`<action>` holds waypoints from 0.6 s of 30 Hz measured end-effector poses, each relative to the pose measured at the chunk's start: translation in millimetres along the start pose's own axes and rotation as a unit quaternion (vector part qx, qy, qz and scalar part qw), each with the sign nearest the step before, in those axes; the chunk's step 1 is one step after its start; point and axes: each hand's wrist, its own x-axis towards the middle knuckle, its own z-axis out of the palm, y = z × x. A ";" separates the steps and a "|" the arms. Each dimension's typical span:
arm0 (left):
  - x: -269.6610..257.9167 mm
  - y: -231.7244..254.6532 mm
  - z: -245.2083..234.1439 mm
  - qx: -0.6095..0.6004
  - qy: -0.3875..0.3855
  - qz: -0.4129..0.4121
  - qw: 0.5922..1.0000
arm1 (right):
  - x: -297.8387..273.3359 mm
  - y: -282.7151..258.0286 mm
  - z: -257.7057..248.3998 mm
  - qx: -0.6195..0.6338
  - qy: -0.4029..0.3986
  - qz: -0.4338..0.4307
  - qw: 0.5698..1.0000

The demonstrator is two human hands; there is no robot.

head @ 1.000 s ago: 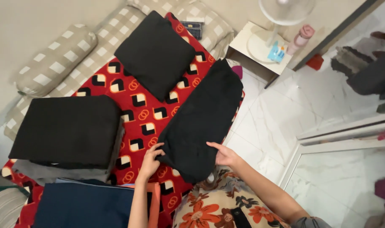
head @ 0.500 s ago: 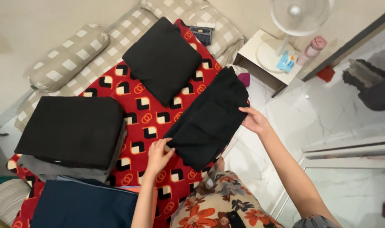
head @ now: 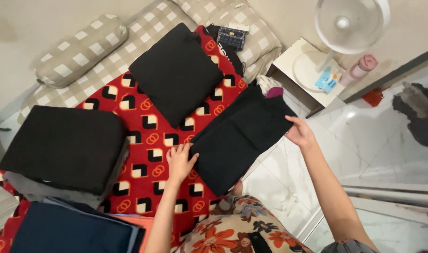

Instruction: Folding several pairs of pants and shirts and stacking them on a bed.

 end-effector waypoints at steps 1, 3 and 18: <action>3.2 1.4 2.7 0.022 0.001 -0.008 1.000 | 8.9 1.4 -11.5 -0.003 0.012 0.010 1.000; 8.3 3.1 7.8 0.044 0.004 -0.022 0.999 | 24.0 5.4 -25.6 -0.008 0.022 0.025 0.999; 12.5 8.7 34.9 0.018 0.061 -0.134 0.989 | 72.2 -24.4 -33.7 0.031 -0.009 0.071 0.997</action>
